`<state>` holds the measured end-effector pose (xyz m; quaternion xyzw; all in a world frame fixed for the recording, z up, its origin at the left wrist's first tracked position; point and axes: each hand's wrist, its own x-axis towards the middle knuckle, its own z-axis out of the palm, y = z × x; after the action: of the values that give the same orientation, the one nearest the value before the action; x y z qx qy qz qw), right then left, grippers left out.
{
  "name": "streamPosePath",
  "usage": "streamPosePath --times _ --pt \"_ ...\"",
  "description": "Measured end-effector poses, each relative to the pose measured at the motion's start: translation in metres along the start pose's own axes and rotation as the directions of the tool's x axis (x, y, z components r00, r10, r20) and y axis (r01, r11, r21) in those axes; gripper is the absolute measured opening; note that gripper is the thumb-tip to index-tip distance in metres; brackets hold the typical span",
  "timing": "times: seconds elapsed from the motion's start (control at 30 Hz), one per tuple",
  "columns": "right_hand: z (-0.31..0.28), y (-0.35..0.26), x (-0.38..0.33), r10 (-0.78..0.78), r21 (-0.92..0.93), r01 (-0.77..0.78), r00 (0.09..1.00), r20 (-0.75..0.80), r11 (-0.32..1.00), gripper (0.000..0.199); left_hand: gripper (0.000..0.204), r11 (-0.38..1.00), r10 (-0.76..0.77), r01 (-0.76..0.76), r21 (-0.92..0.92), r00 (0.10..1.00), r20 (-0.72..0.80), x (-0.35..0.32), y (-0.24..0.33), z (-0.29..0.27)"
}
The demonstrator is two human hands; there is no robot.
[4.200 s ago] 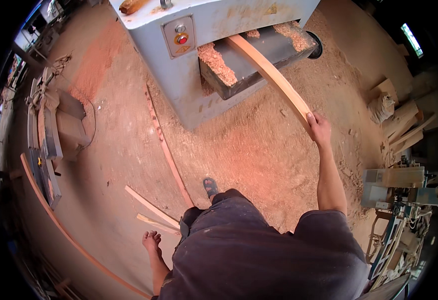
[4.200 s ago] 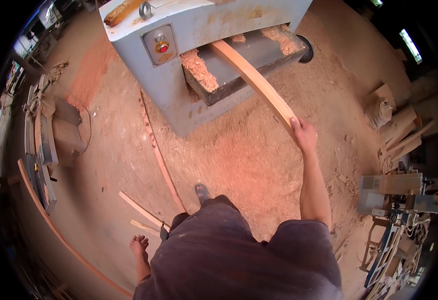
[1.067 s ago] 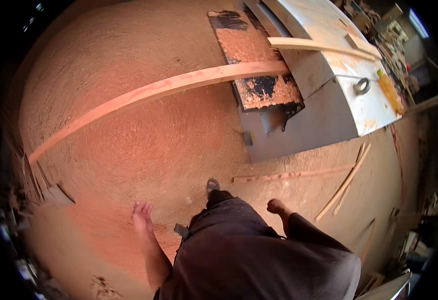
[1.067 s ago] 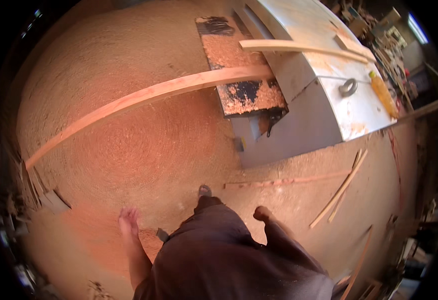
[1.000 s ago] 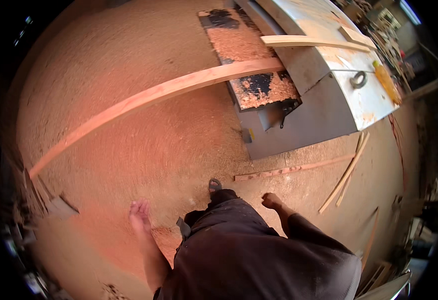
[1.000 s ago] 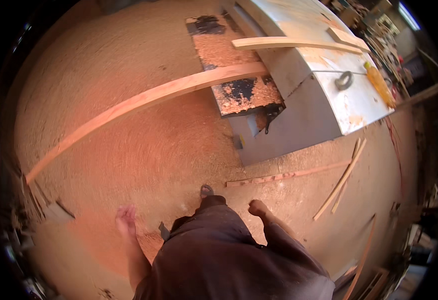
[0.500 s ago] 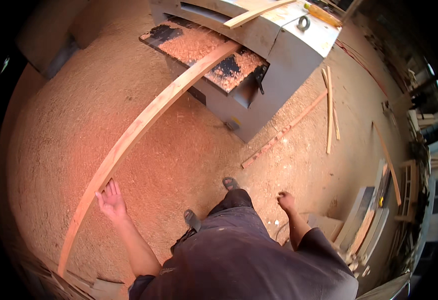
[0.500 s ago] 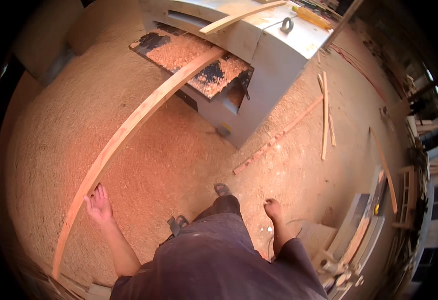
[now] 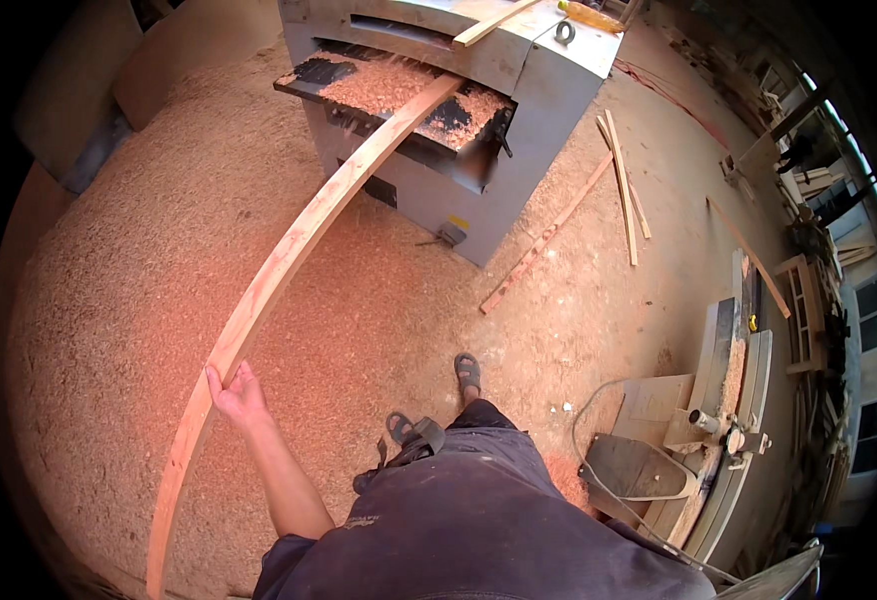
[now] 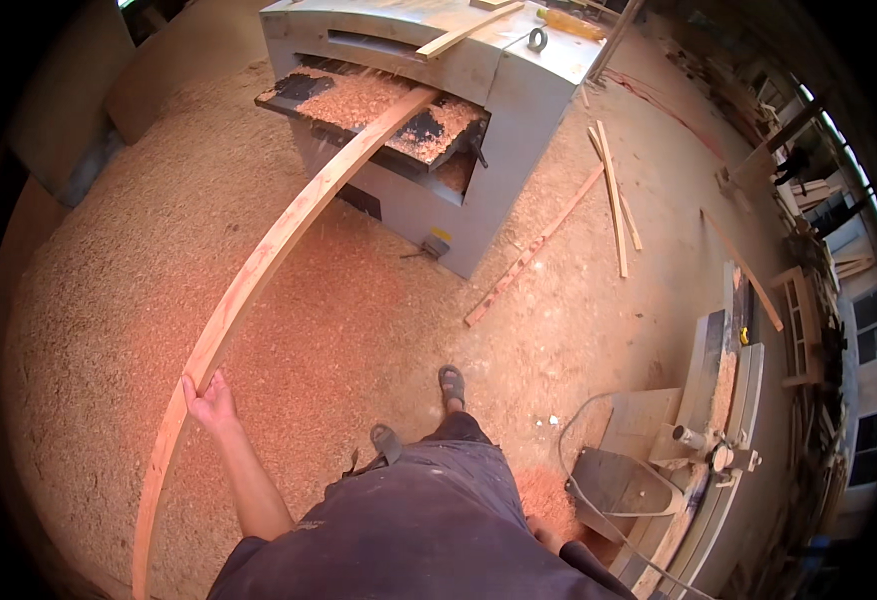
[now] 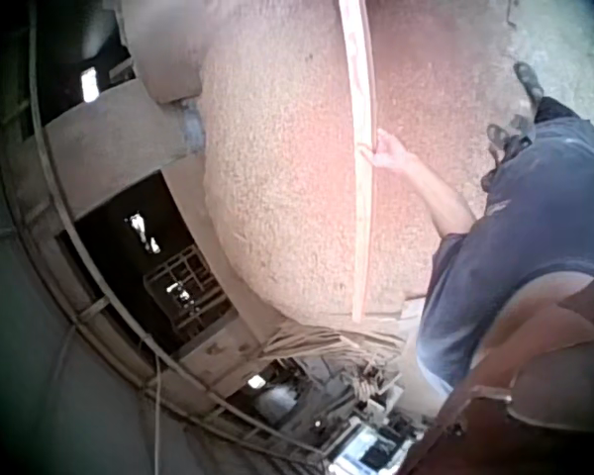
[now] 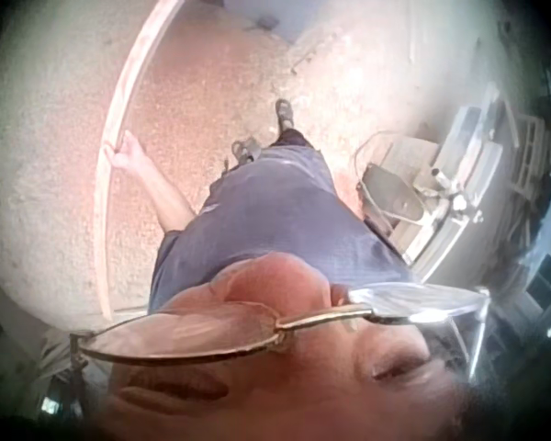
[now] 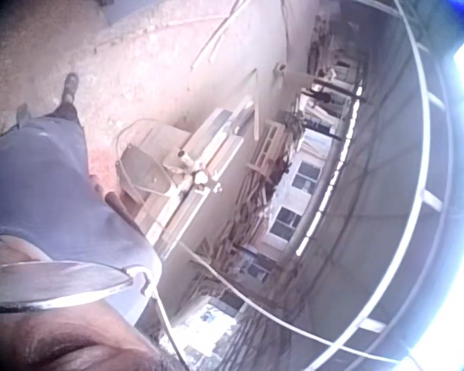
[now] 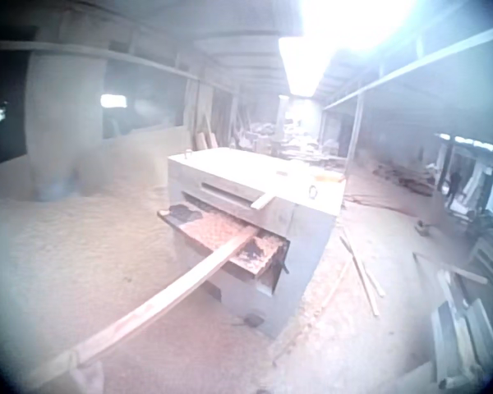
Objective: The person measures a wood plank with a tape measure and then feeds several wood planks through a thickness planer machine one at a time.
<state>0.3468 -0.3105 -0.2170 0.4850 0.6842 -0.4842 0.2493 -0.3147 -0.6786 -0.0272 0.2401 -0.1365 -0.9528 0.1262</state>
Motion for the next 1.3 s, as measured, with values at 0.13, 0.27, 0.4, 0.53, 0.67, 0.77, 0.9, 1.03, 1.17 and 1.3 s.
streamPosePath --times 0.13,0.27,0.4,0.53,0.67,0.77,0.9,1.03,1.17,1.3 --pt "-0.044 -0.069 0.038 -0.045 -0.304 -0.029 0.971 -0.233 0.952 0.038 0.033 0.998 0.022 -0.018 0.067 0.998 -0.067 -0.010 0.015 0.000" --pt "-0.100 -0.185 0.059 -0.112 -0.302 0.007 0.937 -0.330 0.953 0.042 0.033 1.000 -0.008 0.009 0.017 1.000 -0.028 -0.002 0.031 -0.017" --pt "-0.117 -0.252 0.066 -0.268 -0.119 0.242 0.911 -0.314 0.963 0.041 0.034 1.000 -0.011 0.011 0.010 1.000 -0.014 0.005 0.047 -0.033" --pt "-0.105 -0.251 0.082 -0.306 -0.236 0.258 0.931 -0.199 0.937 0.041 0.037 1.000 -0.006 0.006 0.000 0.999 -0.040 0.010 0.059 -0.044" --pt "-0.094 -0.229 0.066 -0.225 -0.379 0.186 0.972 -0.061 0.907 0.043 0.040 0.992 0.124 -0.126 -0.028 0.991 -0.055 0.001 0.053 -0.036" --pt "-0.097 -0.187 0.058 -0.106 -0.460 0.071 0.993 -0.050 0.885 0.045 0.042 0.989 0.141 -0.142 -0.040 0.990 -0.024 0.006 0.047 -0.034" --pt "-0.116 -0.118 0.058 -0.090 -0.452 0.007 0.982 -0.163 0.892 0.046 0.046 0.983 0.172 -0.175 -0.056 0.983 -0.058 -0.001 0.014 -0.006" --pt "-0.136 -0.087 0.069 0.133 -0.134 -0.170 0.960 -0.248 0.976 0.045 0.049 0.980 0.174 -0.174 -0.092 0.985 -0.009 0.009 -0.006 0.003" --pt "-0.139 -0.101 0.071 0.081 -0.112 -0.116 0.957 -0.278 0.987 0.041 0.048 0.976 0.177 -0.177 -0.125 0.984 -0.014 -0.002 -0.017 0.019" --pt "-0.137 -0.143 0.065 -0.004 -0.212 -0.051 0.968 -0.250 0.976 0.042 0.057 0.956 0.250 -0.259 -0.134 0.965 -0.084 0.011 -0.003 0.010"
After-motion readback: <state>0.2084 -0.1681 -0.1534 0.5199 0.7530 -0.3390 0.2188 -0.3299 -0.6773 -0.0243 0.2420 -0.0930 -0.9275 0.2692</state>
